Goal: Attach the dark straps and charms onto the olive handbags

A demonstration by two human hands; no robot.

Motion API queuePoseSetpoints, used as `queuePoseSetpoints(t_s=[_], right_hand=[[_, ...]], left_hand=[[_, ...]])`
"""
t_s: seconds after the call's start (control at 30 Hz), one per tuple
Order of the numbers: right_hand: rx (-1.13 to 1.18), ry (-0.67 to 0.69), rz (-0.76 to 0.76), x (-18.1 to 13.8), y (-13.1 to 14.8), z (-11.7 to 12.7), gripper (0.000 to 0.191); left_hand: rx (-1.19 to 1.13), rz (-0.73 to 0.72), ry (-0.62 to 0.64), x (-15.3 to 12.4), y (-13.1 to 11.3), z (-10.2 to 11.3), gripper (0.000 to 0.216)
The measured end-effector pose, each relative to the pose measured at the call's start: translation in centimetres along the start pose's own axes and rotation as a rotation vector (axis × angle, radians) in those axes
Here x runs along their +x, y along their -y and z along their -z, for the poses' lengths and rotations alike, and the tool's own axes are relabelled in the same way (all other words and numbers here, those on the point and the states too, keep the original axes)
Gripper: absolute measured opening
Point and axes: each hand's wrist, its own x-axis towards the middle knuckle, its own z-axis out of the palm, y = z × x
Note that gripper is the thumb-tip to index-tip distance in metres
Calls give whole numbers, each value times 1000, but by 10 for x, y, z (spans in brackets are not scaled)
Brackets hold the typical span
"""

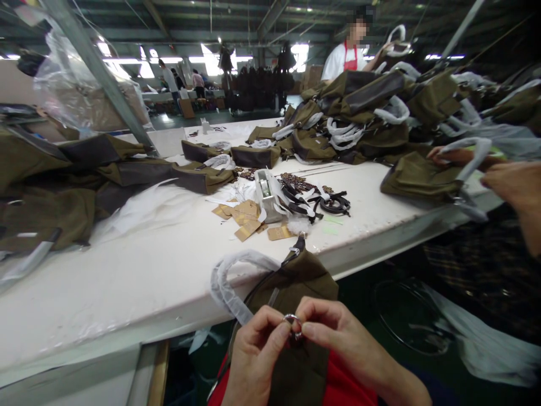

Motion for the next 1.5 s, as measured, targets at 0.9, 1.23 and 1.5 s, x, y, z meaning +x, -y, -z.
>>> queuePoseSetpoints(t_s=[0.9, 1.23, 1.5], right_hand=[[-745, 184, 539, 7, 12, 22, 19], [-91, 103, -31, -3, -5, 15, 21], [369, 119, -89, -5, -30, 3, 24]], left_hand=[[-139, 183, 205, 5, -2, 5, 37], [210, -82, 49, 1, 2, 5, 27], [379, -330, 53, 3, 9, 5, 22]])
